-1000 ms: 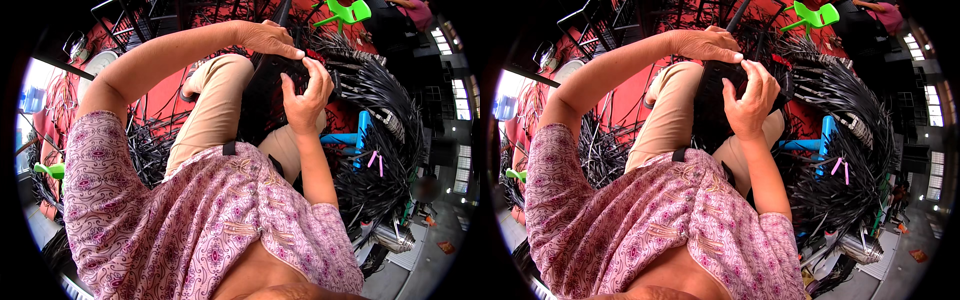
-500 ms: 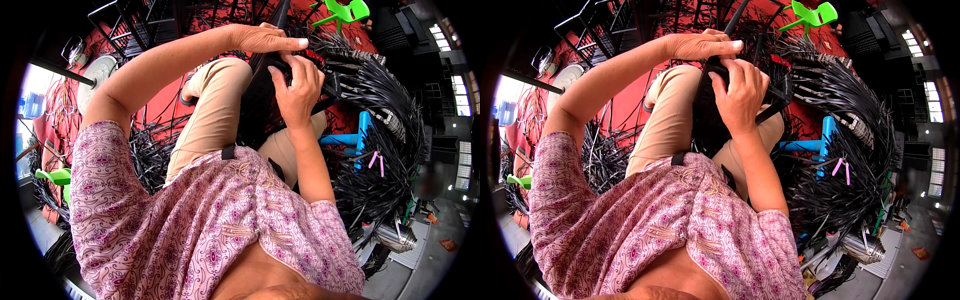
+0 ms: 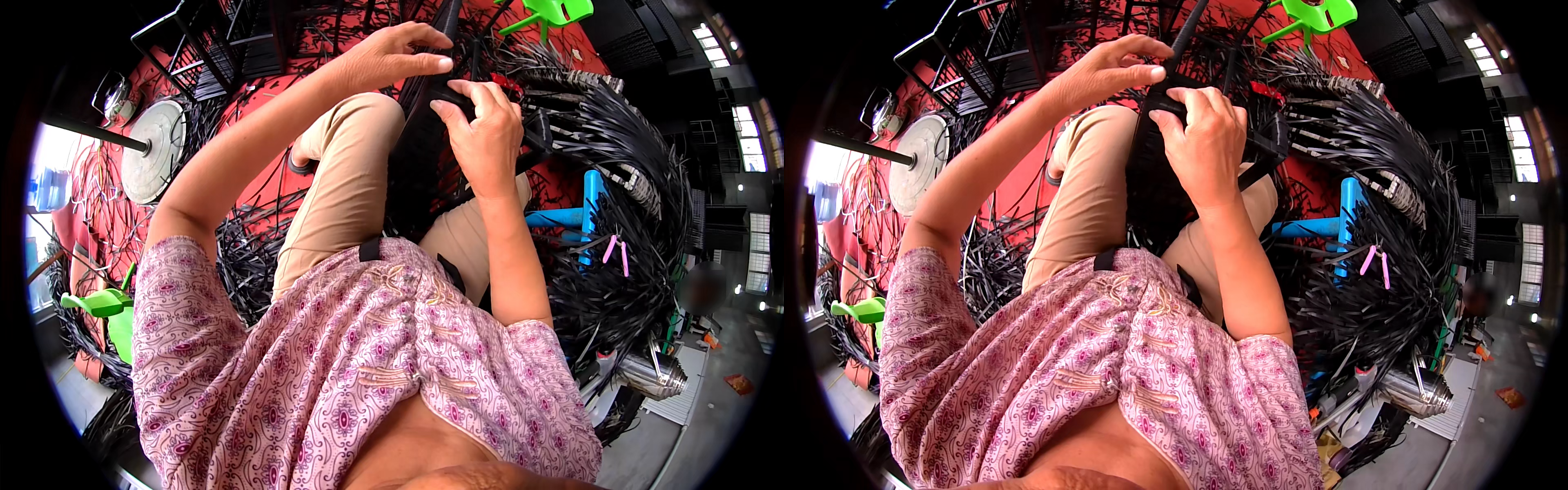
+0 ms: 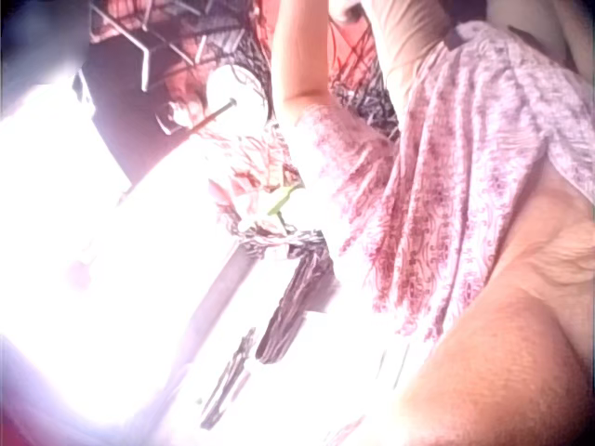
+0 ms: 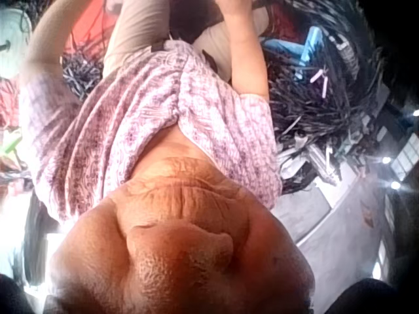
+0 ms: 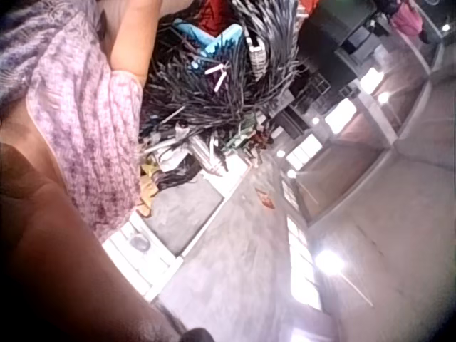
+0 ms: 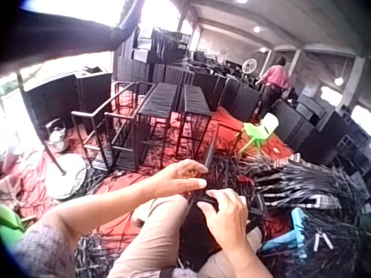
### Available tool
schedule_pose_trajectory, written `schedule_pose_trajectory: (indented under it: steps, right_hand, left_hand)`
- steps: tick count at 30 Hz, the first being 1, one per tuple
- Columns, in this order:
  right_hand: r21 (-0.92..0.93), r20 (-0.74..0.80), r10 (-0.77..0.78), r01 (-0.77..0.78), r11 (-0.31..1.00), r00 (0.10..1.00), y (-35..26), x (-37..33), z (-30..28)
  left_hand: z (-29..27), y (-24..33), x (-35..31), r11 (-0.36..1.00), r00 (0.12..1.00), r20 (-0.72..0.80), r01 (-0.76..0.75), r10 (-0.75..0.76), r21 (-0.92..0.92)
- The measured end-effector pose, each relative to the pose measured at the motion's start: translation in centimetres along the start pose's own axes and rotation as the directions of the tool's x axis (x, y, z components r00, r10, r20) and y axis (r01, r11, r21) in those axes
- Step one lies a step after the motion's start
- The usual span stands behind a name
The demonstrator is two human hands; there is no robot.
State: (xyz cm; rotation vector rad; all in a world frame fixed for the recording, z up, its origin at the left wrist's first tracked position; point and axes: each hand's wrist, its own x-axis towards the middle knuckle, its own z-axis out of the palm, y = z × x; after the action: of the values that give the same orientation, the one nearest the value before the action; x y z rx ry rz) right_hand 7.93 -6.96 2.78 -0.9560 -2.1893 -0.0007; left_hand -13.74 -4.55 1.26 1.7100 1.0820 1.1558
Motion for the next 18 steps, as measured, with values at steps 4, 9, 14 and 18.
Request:
schedule_pose_trajectory:
  steps: [4, 9, 14, 18]
  right_hand:
    - [0.076, -0.014, 0.111, -0.11, 0.991, 0.994, -0.4, 0.3, -0.1]
    - [0.178, 0.027, 0.289, -0.289, 0.941, 0.957, -0.4, 0.5, -0.1]
    - [0.173, -0.053, 0.259, -0.247, 0.953, 0.964, 0.0, 0.2, 0.6]
    - [0.182, -0.077, 0.247, -0.23, 0.956, 0.966, -0.1, 0.1, 0.5]
  left_hand:
    - [0.6, -1.1, -0.9, 0.987, 0.994, -0.051, -0.086, 0.094, 0.137]
    - [0.6, 0.0, -0.7, 0.99, 1.0, -0.014, -0.009, 0.012, 0.14]
    - [0.7, 0.4, -0.5, 0.974, 0.992, 0.034, -0.126, 0.121, 0.189]
    - [0.8, 0.9, -0.2, 0.998, 0.998, 0.021, -0.055, 0.056, -0.044]
